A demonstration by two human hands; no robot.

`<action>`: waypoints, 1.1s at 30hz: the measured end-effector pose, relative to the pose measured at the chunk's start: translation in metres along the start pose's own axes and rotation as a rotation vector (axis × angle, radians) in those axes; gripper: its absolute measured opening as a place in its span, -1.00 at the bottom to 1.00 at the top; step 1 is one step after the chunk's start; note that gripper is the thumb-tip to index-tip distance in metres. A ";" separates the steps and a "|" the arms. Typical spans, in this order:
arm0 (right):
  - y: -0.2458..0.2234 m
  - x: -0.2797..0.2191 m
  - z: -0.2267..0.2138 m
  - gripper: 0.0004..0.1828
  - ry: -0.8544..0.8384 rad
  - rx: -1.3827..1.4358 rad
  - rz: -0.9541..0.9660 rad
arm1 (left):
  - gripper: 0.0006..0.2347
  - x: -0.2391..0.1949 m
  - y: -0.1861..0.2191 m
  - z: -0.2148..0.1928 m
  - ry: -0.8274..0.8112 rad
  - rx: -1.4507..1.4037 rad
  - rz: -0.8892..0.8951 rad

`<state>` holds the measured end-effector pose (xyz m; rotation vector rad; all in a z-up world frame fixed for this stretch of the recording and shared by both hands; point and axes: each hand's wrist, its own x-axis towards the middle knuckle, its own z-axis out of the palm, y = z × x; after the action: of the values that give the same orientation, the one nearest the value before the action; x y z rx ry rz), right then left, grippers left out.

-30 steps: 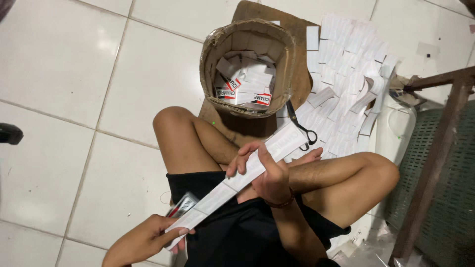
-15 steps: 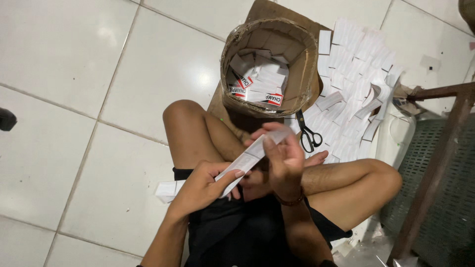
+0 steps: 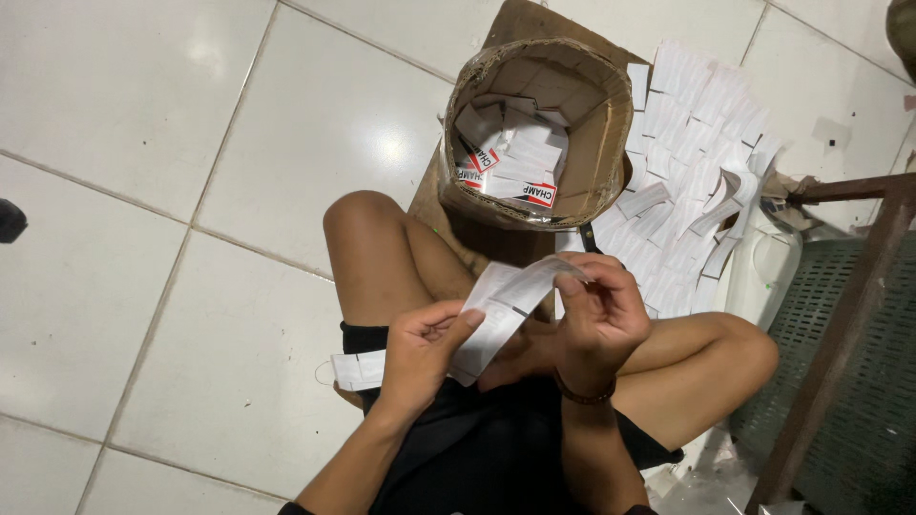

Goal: The person sits cross-legged on the floor and uses scissors to cut long strips of white paper into smaller rectangular pieces. They hold the paper strips in their left hand and cut them with their right hand, occasionally dropping the cut pieces into a cardboard box placed nearby.

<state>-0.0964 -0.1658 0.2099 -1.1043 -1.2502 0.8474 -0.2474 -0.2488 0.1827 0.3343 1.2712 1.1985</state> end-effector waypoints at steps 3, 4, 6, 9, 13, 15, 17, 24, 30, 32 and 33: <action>-0.002 -0.005 -0.012 -0.82 0.036 0.060 0.033 | -0.85 0.001 0.011 0.007 0.118 -0.105 0.055; -0.012 -0.005 -0.014 -0.83 -0.015 0.111 0.090 | -0.83 -0.004 0.034 0.016 0.132 -0.094 0.091; -0.029 -0.004 -0.015 -0.85 -0.063 0.160 0.148 | -0.81 -0.010 0.062 0.025 0.145 -0.081 0.125; -0.045 0.000 -0.008 -0.87 -0.197 0.048 0.182 | -0.78 -0.011 0.067 0.024 0.022 -0.004 0.174; -0.048 0.007 0.007 -0.88 -0.072 -0.037 0.104 | -0.74 -0.009 0.056 0.023 -0.177 0.015 0.224; -0.047 0.009 0.009 -0.88 -0.053 -0.026 0.098 | -0.73 -0.014 0.063 0.029 -0.239 0.003 0.228; -0.044 0.010 0.007 -0.88 -0.029 -0.018 0.062 | -0.69 -0.022 0.076 0.040 -0.328 -0.192 0.163; -0.041 0.011 0.003 -0.88 -0.038 -0.030 -0.015 | -0.66 -0.030 0.076 0.043 -0.326 0.041 0.217; -0.059 0.013 0.006 -0.91 -0.065 -0.125 0.179 | -0.69 -0.031 0.086 0.039 -0.446 0.026 0.149; -0.056 0.012 0.004 -0.93 -0.076 -0.132 0.142 | -0.71 -0.030 0.084 0.038 -0.443 0.044 0.161; -0.054 0.011 0.003 -0.93 -0.076 -0.133 0.143 | -0.71 -0.030 0.084 0.039 -0.443 0.043 0.159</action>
<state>-0.1023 -0.1698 0.2650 -1.2901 -1.3176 0.9320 -0.2515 -0.2236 0.2770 0.7018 0.8973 1.1508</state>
